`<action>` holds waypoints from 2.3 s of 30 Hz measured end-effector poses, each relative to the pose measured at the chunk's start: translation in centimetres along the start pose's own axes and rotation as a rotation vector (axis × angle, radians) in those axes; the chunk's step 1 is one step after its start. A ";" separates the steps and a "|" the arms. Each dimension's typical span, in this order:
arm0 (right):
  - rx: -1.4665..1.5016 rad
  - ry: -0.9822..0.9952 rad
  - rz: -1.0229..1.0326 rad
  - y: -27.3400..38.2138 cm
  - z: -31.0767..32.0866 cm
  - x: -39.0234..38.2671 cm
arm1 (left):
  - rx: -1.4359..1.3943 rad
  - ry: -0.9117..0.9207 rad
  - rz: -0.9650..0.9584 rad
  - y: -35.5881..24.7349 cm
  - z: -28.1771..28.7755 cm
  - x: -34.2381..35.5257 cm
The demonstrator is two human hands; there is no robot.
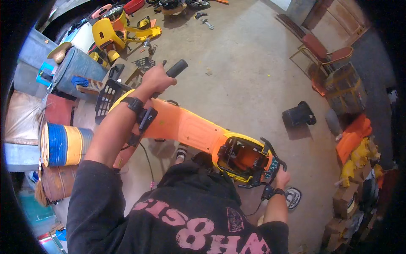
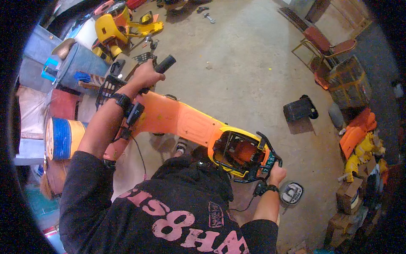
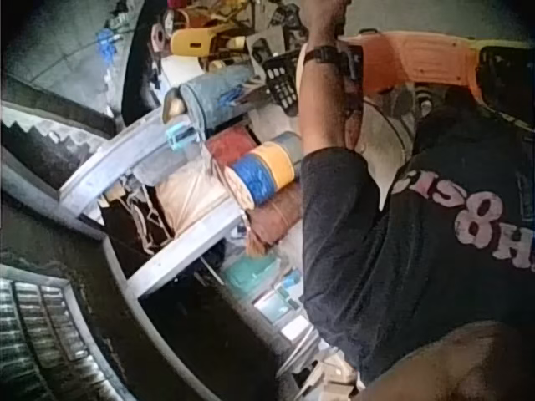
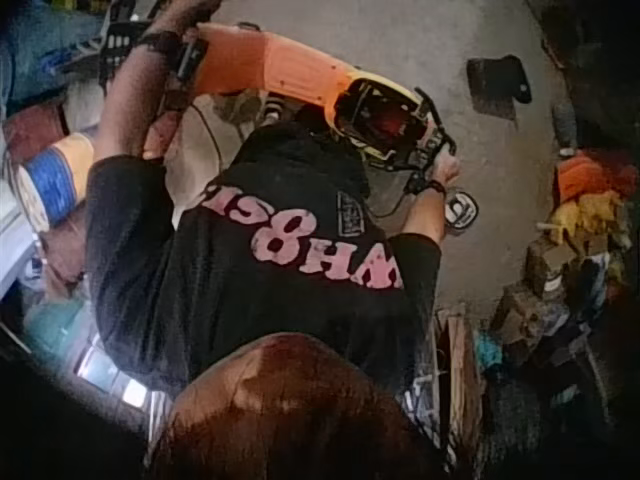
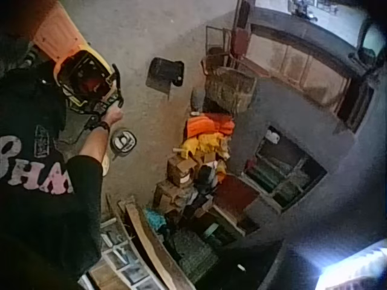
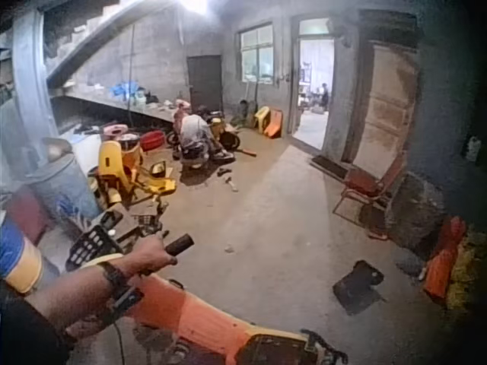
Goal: Inspecting and repairing the internal compartment and handlebar area of a scooter.
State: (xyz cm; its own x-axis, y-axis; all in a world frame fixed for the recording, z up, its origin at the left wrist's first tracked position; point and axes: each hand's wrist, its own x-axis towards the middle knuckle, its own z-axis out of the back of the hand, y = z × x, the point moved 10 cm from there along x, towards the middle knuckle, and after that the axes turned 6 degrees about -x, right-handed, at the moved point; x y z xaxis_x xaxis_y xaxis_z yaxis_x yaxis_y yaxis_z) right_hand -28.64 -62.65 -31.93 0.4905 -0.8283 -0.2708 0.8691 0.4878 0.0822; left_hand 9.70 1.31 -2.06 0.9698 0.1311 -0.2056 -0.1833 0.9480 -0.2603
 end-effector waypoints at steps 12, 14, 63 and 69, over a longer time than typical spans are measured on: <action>0.062 0.003 -0.022 0.5 1.5 -0.9 | 0.000 0.024 0.057 0.5 -0.4 0.2; 0.043 0.002 0.005 0.2 1.0 -0.6 | 0.018 0.012 0.046 0.3 -0.3 0.2; 0.122 -0.002 -0.010 0.9 1.8 -1.9 | 0.008 0.004 0.035 1.0 -0.7 0.6; 0.123 0.012 -0.011 0.8 1.3 -1.6 | -0.012 0.032 0.058 0.7 -0.5 0.2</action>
State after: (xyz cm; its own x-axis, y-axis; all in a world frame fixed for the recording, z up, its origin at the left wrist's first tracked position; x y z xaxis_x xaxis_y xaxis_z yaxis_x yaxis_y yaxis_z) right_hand -28.66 -61.27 -30.19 0.4809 -0.8295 -0.2839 0.8760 0.4406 0.1964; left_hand 9.70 1.83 -2.77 0.9518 0.1763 -0.2510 -0.2414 0.9353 -0.2586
